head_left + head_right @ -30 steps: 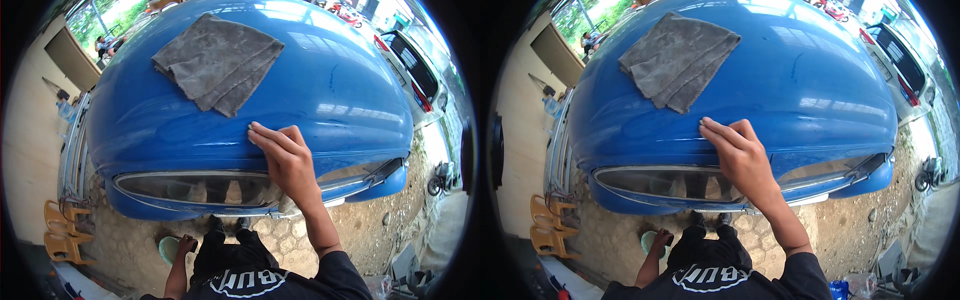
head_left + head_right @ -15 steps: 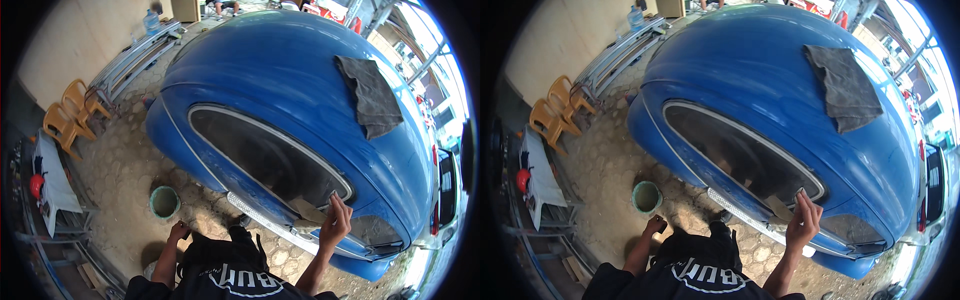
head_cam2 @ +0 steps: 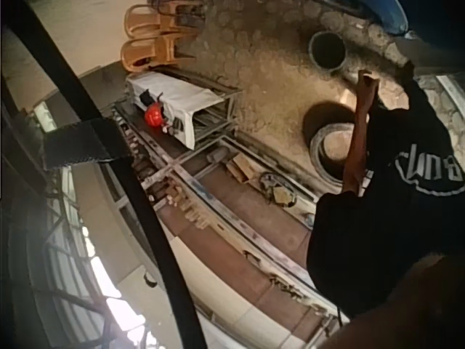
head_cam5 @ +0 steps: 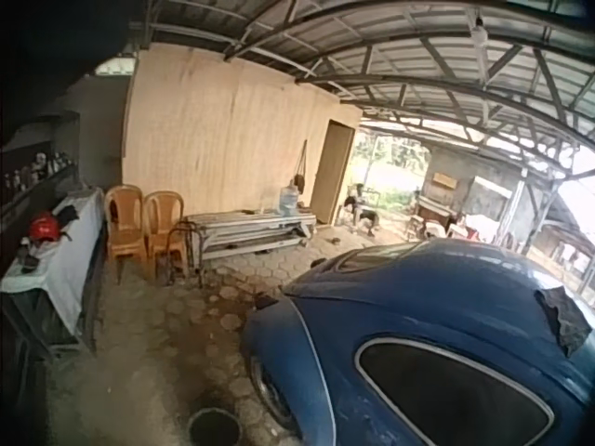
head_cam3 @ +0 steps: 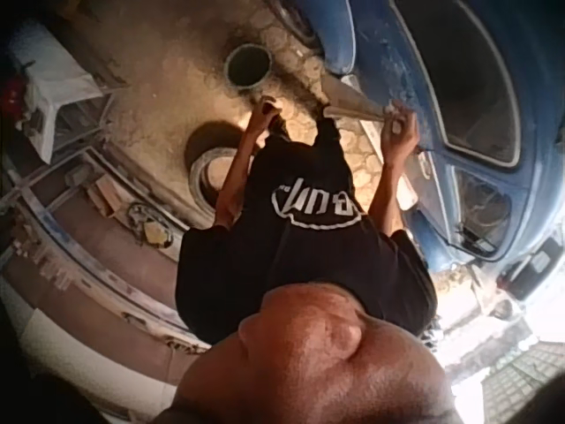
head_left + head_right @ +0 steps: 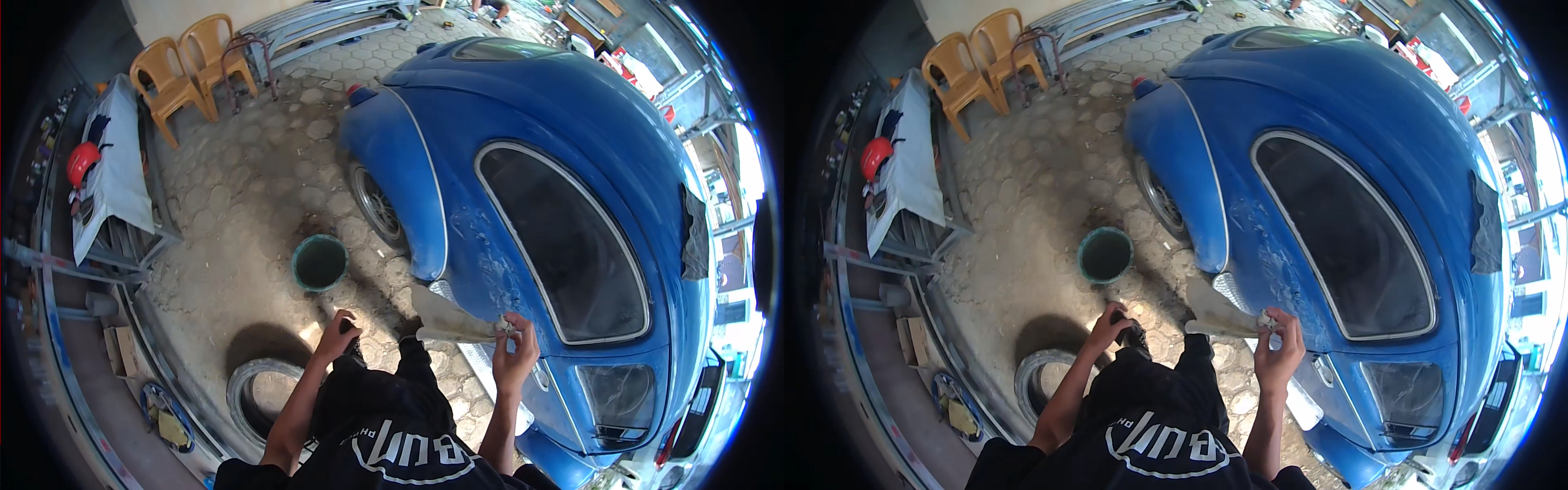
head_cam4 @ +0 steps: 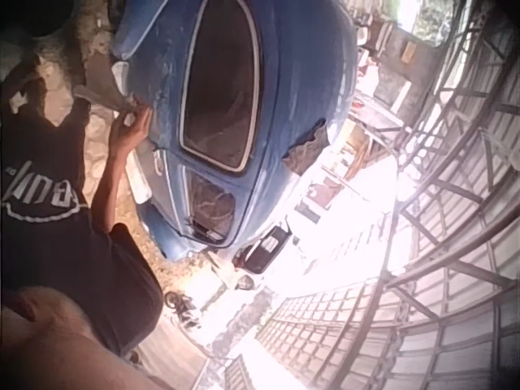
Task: The person wipes down the car exterior with a cloth, then dips a piece of sandpaper into a bucket of water and sands the car body.
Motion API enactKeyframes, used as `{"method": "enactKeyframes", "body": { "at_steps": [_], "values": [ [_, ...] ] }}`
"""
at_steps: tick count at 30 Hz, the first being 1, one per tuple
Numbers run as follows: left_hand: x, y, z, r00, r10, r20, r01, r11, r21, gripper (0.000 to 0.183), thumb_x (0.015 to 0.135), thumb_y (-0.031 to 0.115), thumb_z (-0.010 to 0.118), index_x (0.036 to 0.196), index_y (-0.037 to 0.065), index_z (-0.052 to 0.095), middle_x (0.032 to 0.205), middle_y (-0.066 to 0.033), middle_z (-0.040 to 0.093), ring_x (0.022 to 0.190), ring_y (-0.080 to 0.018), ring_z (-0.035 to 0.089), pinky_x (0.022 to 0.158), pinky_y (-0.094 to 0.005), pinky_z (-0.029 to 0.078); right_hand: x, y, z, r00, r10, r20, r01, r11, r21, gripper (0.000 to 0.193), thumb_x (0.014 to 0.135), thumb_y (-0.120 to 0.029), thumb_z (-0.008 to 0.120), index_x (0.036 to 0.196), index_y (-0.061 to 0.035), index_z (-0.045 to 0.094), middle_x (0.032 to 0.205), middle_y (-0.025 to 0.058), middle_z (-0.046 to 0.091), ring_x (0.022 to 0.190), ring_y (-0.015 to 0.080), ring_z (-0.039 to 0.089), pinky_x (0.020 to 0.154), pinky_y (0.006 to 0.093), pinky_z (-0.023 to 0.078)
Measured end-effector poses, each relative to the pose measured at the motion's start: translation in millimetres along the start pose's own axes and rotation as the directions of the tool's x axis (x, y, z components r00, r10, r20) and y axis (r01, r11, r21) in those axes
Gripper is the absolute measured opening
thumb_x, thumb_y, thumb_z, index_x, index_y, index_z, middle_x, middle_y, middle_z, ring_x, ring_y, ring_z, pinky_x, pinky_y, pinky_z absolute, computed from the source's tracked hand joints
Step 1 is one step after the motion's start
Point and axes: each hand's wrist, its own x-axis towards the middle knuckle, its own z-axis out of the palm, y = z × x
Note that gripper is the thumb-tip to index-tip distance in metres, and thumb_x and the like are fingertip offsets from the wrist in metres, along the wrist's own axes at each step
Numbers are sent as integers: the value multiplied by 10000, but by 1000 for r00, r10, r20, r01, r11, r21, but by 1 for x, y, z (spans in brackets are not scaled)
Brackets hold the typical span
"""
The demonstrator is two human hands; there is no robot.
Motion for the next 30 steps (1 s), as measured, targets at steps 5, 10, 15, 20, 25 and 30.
{"method": "enactKeyframes", "body": {
  "at_steps": [5,10,15,20,25,30],
  "values": [
    [-20,52,-5,903,428,31,-428,895,123,588,785,384,781,1259,121,553,1071,-82,626,915,-258,628,857,-372,485,-15,-76,43,986,-40,163,15,989,148,260,913,-20,584,1168,-41,630,947,96,592,793,184,582,624,264,490],
    [-30,58,-8,939,319,131,-341,916,211,282,806,245,766,1047,113,701,991,-78,596,912,-259,631,788,-346,506,-22,-90,65,972,-149,184,121,980,157,121,933,-90,624,998,-39,712,836,45,533,668,113,480,496,253,349],
    [-38,47,-27,868,496,24,-493,856,154,337,804,257,742,1109,128,675,989,-73,579,855,-251,632,764,-364,511,-7,-94,64,998,-20,59,16,997,71,110,875,-148,723,870,-38,731,713,27,526,622,114,474,498,262,357],
    [-42,92,-32,836,544,-67,-519,826,219,366,821,283,741,1153,143,676,1011,-84,580,854,-251,633,763,-353,516,4,-89,48,996,-45,82,46,999,-9,260,759,-197,828,724,17,684,596,61,498,531,147,452,516,313,375],
    [-25,106,5,822,553,137,-570,790,225,336,803,273,769,1112,169,689,995,-63,558,823,-240,629,741,-333,512,11,-104,60,992,-29,124,22,998,60,354,677,-240,887,671,16,642,623,44,520,546,136,457,512,298,358],
    [11,135,11,785,612,97,-618,765,182,228,782,208,776,972,92,726,948,-74,581,821,-243,627,720,-331,501,47,-75,24,977,71,199,-71,997,-10,384,580,-259,923,790,-18,711,687,69,612,611,167,589,579,309,457]
  ]
}}
